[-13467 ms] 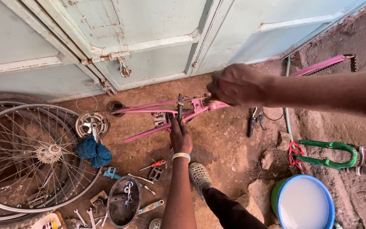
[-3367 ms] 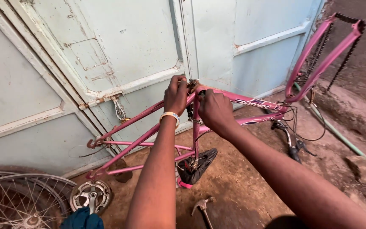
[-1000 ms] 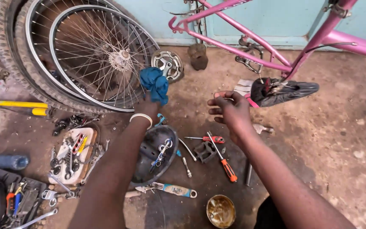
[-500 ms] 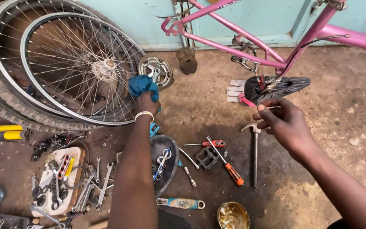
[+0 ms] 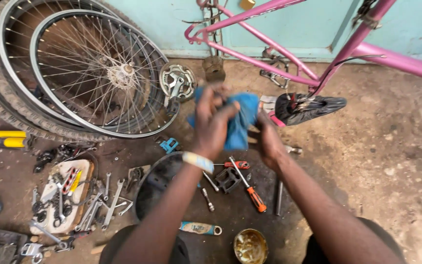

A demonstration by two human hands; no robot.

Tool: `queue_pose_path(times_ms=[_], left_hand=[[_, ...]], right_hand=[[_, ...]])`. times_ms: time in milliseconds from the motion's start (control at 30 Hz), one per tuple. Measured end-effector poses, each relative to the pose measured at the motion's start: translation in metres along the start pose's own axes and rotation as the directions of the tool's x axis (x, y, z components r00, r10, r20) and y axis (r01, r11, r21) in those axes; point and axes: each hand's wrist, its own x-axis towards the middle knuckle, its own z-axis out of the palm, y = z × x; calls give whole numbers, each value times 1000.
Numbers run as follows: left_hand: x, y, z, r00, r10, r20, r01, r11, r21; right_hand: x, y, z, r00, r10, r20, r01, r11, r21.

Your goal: The person works on a pink bicycle frame, using a hammer to tap a metal part into the head tube. They then apply grease to a bearing and install it into the frame.

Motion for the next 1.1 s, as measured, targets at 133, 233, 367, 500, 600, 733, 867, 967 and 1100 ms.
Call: queue_pose_path(times_ms=[133, 233, 367, 500, 600, 733, 867, 967, 1100], left_hand=[[-43, -18, 9, 982, 65, 176, -124, 929, 348], [-55, -22, 22, 949, -17, 316, -182, 787, 590], [-49, -55, 26, 970, -165, 176, 38, 826, 562], [-29, -104, 19, 859, -487, -159, 506, 760, 406], [-14, -133, 8, 761, -601, -244, 649, 694, 313], [9, -153, 5, 720, -622, -307, 689, 691, 217], [16, -161, 5, 724, -678, -132, 673, 735, -85], [4, -132, 27, 651, -758, 38, 744, 627, -232], [-29, -47, 51, 541, -790, 287, 834, 460, -306]], right_hand=[[26, 20, 2, 967, 226, 121, -256, 866, 429], [-1, -8, 6, 988, 139, 70, -152, 762, 629], [-29, 3, 22, 996, 87, 36, -92, 836, 541], [-66, -14, 38, 972, 129, 197, -178, 949, 259], [-67, -11, 27, 968, 71, 240, -105, 986, 132], [-53, -9, 10, 925, -166, 341, 209, 974, -91], [-42, -10, -5, 658, -576, 485, 744, 398, -537], [-26, 8, -19, 619, -602, 504, 753, 274, -598], [6, 41, -40, 625, -738, 257, 679, 351, -644]])
